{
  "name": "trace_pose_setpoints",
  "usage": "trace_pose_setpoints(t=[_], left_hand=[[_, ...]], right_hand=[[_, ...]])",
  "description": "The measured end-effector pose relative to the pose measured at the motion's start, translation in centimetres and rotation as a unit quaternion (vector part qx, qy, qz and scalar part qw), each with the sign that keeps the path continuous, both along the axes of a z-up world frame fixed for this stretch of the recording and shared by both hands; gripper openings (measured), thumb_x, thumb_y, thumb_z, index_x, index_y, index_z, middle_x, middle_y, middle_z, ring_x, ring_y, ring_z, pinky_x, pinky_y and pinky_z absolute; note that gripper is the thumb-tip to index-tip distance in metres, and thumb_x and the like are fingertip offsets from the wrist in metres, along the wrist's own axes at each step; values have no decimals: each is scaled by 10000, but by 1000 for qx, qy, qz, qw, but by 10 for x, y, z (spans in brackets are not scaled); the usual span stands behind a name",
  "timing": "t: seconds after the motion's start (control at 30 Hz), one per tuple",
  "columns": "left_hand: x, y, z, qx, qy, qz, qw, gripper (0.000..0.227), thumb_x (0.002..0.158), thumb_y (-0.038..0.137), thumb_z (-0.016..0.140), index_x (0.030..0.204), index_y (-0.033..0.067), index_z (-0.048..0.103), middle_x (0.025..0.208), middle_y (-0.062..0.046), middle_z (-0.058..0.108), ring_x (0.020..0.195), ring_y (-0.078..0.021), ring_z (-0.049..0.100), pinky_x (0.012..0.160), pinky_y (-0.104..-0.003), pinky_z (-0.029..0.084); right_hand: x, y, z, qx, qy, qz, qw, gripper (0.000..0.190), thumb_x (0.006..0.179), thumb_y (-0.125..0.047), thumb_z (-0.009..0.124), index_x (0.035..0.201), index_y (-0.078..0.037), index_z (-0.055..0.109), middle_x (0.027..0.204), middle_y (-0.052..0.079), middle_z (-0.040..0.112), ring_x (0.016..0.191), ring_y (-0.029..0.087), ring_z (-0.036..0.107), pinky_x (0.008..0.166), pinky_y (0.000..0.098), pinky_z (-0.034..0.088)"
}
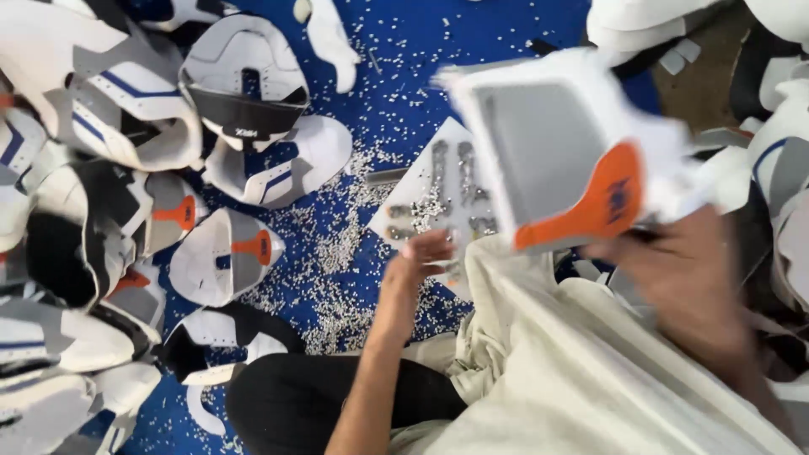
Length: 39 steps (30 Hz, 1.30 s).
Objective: Punching holes into shoe upper components using a manual punch tool and a mallet on a factory floor.
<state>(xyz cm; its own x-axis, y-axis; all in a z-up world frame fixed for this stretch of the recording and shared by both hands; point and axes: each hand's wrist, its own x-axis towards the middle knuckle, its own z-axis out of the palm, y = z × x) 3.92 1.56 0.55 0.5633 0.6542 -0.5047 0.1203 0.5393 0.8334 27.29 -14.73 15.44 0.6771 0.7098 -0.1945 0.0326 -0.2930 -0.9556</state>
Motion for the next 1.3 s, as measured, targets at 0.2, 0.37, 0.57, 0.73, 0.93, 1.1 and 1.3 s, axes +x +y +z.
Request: trace_pose_setpoints(t=[0.2, 0.37, 0.57, 0.73, 0.93, 1.1, 1.3], left_hand=[[5, 26, 62, -199, -191, 280, 920, 459, 932, 352, 583, 1321, 110, 581, 1071, -88, 699, 968, -202, 694, 905, -404, 565], [-8, 17, 17, 154, 41, 143, 977, 313, 967, 102, 671, 1260, 2, 626, 1051, -94, 712, 890, -140, 657, 787, -301, 554], [13, 37, 52, 337, 188, -15, 922, 237, 923, 95, 689, 1138, -4, 688, 959, -121, 689, 727, -166, 649, 619, -307, 523], [53, 77, 82, 469, 149, -123, 862, 176, 969, 83, 707, 1134, 23, 713, 1004, -155, 703, 847, -307, 695, 735, -376, 532], [106, 120, 44, 582, -8, -74, 809, 514, 791, -159, 572, 1250, 61, 641, 1199, -181, 703, 1103, -368, 694, 920, -394, 564], [7, 21, -97, 615, 145, -239, 737, 513, 773, -182, 575, 1163, 139, 668, 1341, -126, 687, 1219, -319, 692, 959, -380, 561], [29, 32, -15, 551, 196, -328, 742, 580, 734, -44, 708, 1290, 110, 641, 1287, -133, 641, 1176, -349, 645, 883, -492, 528]], right_hand=[[-34, 14, -178, 2, 345, 156, 926, 384, 790, -96, 799, 1140, 51, 742, 1007, 57, 750, 888, 133, 678, 732, 296, 556], [-16, 11, -201, -33, 247, 60, 967, 557, 925, -343, 766, 1408, -112, 616, 1102, 67, 558, 937, 199, 486, 742, 347, 420], [-3, 66, -108, -42, -115, 275, 954, 755, 706, -354, 866, 1380, -113, 624, 1253, 135, 684, 1090, 265, 641, 889, 386, 521], [32, 109, -128, -216, -195, 266, 919, 480, 801, -304, 904, 1181, -91, 703, 1110, 96, 724, 990, 217, 705, 841, 334, 575], [67, 162, -129, 70, -444, 145, 881, 548, 886, -17, 747, 1402, -183, 668, 1325, 124, 700, 1108, 304, 716, 890, 384, 598], [2, 59, -221, -78, -404, 244, 878, 534, 909, -162, 659, 1441, -184, 619, 1446, 41, 612, 856, 247, 755, 674, 373, 596], [-28, 45, -200, -147, -369, 269, 877, 607, 803, -178, 705, 1402, -166, 607, 1536, 8, 516, 790, 251, 738, 664, 373, 592]])
